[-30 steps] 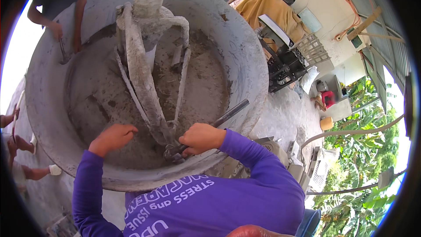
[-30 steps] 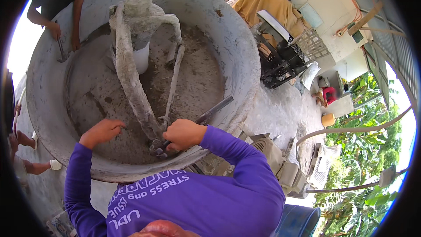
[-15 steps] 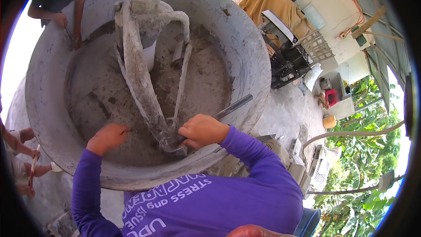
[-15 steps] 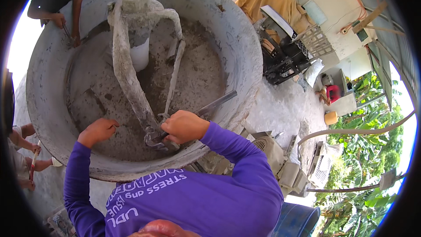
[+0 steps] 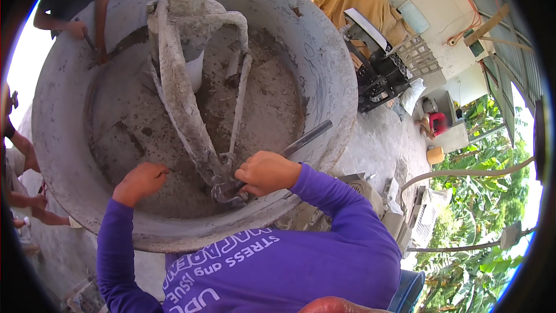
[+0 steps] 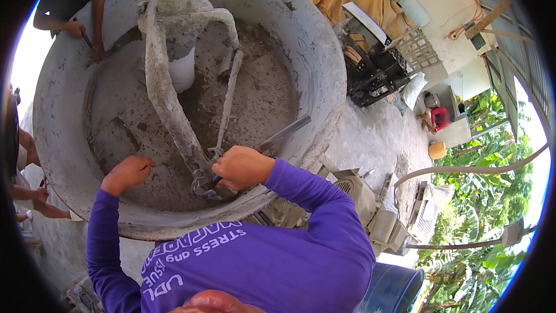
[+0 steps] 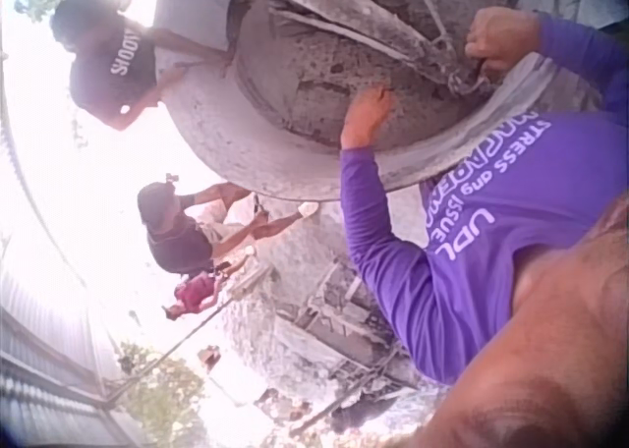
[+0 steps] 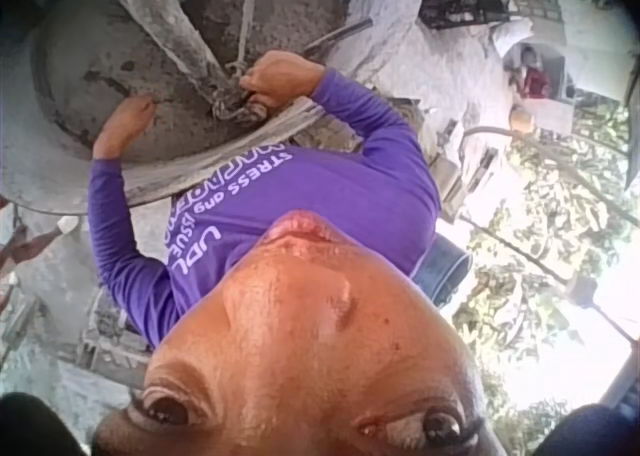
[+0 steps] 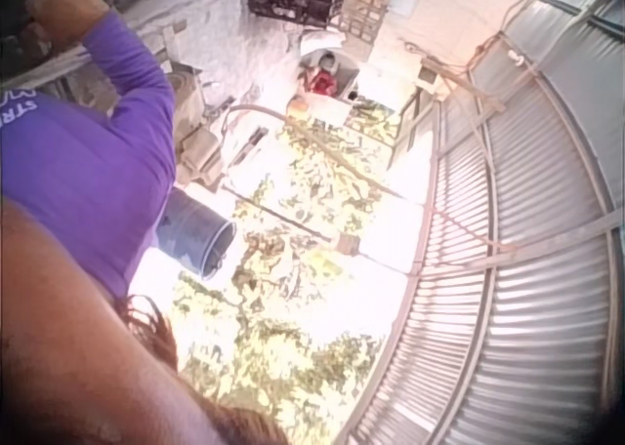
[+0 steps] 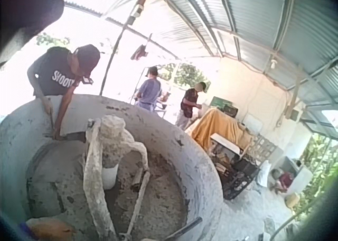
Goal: Removing hardened concrete from the rim of a cement mixer using a hammer.
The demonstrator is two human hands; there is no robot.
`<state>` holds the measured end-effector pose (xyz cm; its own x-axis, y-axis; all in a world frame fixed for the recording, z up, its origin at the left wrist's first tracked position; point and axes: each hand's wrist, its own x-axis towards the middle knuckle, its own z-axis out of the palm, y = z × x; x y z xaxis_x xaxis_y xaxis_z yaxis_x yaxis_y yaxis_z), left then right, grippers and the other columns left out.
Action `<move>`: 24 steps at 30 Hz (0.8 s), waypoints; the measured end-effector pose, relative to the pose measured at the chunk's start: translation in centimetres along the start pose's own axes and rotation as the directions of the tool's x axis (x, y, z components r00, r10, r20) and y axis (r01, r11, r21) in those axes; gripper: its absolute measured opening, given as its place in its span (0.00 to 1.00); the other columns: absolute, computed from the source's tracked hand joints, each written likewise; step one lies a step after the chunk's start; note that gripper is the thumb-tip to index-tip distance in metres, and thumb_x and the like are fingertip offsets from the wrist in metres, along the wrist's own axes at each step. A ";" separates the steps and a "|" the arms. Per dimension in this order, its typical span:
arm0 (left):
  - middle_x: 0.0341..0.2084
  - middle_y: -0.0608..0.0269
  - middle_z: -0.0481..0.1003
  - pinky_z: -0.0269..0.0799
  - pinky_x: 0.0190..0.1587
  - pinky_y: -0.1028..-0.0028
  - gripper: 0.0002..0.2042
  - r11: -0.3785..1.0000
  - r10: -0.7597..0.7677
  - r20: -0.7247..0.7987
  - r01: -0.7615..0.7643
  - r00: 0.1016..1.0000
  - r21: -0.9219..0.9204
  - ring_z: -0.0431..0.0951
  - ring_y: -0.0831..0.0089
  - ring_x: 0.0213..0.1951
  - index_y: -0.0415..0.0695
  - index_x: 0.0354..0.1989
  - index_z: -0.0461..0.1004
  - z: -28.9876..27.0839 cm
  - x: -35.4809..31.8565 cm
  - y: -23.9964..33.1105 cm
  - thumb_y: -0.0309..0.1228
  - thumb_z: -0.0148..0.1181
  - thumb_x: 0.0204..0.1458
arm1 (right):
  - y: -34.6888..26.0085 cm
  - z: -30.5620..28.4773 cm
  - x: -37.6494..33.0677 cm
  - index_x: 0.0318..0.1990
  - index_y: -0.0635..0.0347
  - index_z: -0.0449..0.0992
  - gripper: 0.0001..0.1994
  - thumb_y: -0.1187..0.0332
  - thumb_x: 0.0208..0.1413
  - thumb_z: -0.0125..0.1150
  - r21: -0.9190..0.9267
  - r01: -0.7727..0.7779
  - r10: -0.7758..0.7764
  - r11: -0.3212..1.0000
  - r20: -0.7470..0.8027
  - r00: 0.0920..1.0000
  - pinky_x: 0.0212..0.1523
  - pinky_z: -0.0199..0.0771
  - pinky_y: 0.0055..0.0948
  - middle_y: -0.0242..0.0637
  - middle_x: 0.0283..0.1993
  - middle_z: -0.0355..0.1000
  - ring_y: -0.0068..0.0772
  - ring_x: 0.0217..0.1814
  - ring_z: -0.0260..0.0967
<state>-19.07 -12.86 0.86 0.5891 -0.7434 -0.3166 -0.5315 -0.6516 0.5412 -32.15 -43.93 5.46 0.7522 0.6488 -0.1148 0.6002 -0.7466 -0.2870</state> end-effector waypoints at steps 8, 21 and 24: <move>0.38 0.48 0.77 0.69 0.48 0.60 0.15 1.000 -0.003 0.004 0.003 1.000 0.007 0.74 0.50 0.43 0.41 0.41 0.76 -0.1 -0.2 0.1 0.31 0.45 0.53 | 0.2 0.2 -0.1 0.25 0.62 0.72 0.16 0.57 0.47 0.63 -0.001 -0.016 0.016 1.000 0.016 1.000 0.31 0.71 0.42 0.43 0.21 0.71 0.48 0.29 0.73; 0.38 0.48 0.77 0.69 0.48 0.61 0.15 0.999 -0.022 0.023 0.021 1.000 0.024 0.75 0.50 0.43 0.42 0.41 0.77 -0.2 0.0 0.0 0.31 0.45 0.52 | 0.3 0.5 -0.1 0.24 0.62 0.72 0.15 0.58 0.46 0.64 0.004 0.007 -0.007 1.000 0.009 1.000 0.29 0.71 0.42 0.44 0.19 0.71 0.49 0.28 0.73; 0.37 0.48 0.77 0.70 0.48 0.61 0.15 0.999 -0.024 0.013 0.024 1.000 0.022 0.75 0.50 0.43 0.42 0.41 0.77 0.1 0.1 -0.3 0.31 0.45 0.52 | 0.3 0.6 -0.1 0.24 0.62 0.73 0.15 0.57 0.46 0.64 -0.003 0.006 -0.006 1.000 0.012 1.000 0.29 0.71 0.42 0.44 0.19 0.71 0.48 0.28 0.73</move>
<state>-18.85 -12.75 0.60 0.5942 -0.7292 -0.3394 -0.5302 -0.6725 0.5164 -32.23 -44.17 4.78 0.7452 0.6552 -0.1240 0.6057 -0.7429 -0.2849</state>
